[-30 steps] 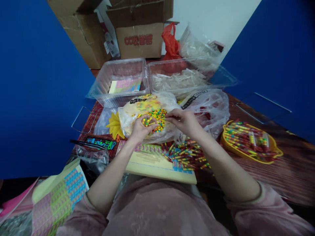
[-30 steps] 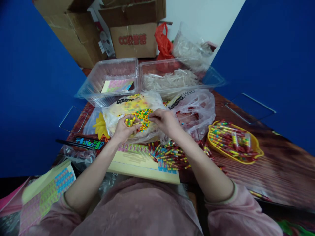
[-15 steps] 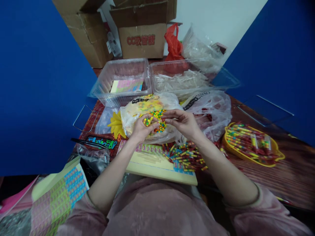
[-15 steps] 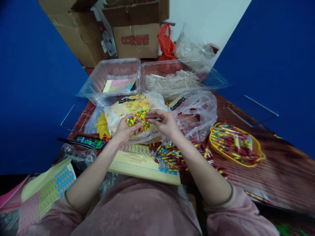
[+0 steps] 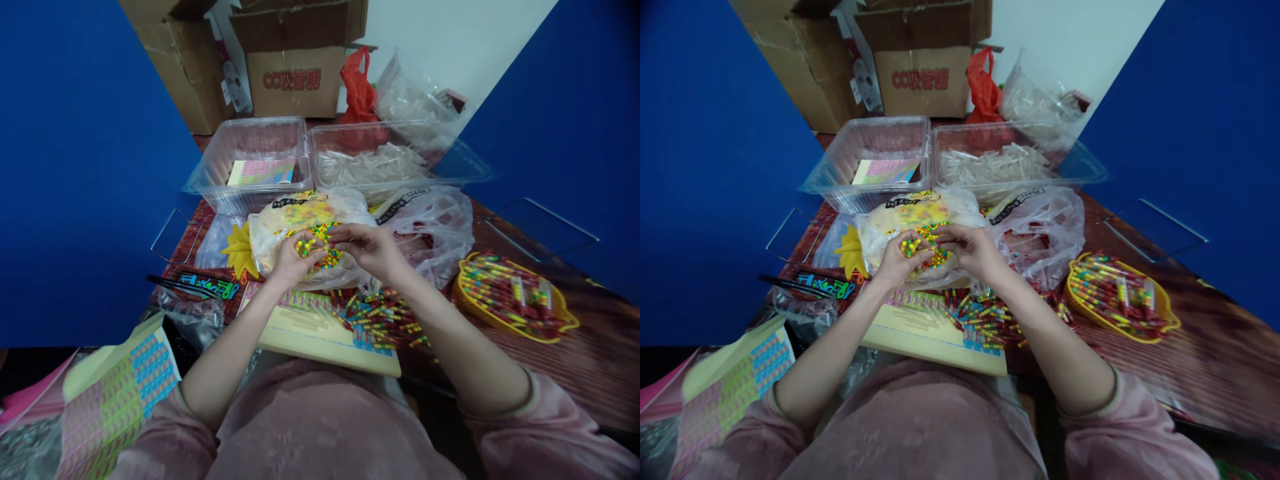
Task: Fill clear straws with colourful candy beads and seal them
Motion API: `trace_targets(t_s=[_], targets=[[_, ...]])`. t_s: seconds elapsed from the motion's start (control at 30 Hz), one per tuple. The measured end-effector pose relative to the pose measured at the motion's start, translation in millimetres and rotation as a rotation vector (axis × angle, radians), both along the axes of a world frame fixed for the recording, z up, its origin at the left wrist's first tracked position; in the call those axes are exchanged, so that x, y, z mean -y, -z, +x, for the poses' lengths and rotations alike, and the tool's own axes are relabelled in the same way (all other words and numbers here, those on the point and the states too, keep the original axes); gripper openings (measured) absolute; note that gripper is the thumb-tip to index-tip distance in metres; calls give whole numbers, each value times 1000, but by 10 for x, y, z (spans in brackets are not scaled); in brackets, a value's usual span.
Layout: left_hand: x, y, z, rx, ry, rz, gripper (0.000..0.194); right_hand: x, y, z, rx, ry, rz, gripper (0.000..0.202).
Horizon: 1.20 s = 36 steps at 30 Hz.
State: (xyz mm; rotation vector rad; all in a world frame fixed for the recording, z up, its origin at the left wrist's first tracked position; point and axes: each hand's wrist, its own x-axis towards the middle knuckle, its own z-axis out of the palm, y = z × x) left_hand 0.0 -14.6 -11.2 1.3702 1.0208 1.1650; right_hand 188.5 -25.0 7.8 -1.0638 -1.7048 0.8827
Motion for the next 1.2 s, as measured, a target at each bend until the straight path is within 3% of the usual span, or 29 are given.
trace_targets(t_s=[0.17,0.33,0.47,0.6,0.7,0.83,0.93,1.03,1.2], targets=[[-1,-18,0,-7,-14,7,41,2,0,-75,41,34,-7,21],[29,-110,33,104,67,-84,45,76,-89,-71,67,121,46,20],[17,-175,42,218,87,-147,48,287,-205,310,0,228,2,27],[-20,-178,43,251,77,-189,49,633,-233,912,193,217,-175,31],[-35,-163,51,258,55,-194,49,837,-101,1244,319,257,-235,34],[-40,-165,63,255,40,-201,50,943,146,1394,373,303,-277,32],[-41,-188,71,256,43,-206,51,944,222,1396,460,296,-285,27],[-38,-213,76,243,23,-200,51,861,183,1415,592,369,-216,24],[-21,-217,64,226,49,-216,52,355,149,1450,835,581,-116,23]])
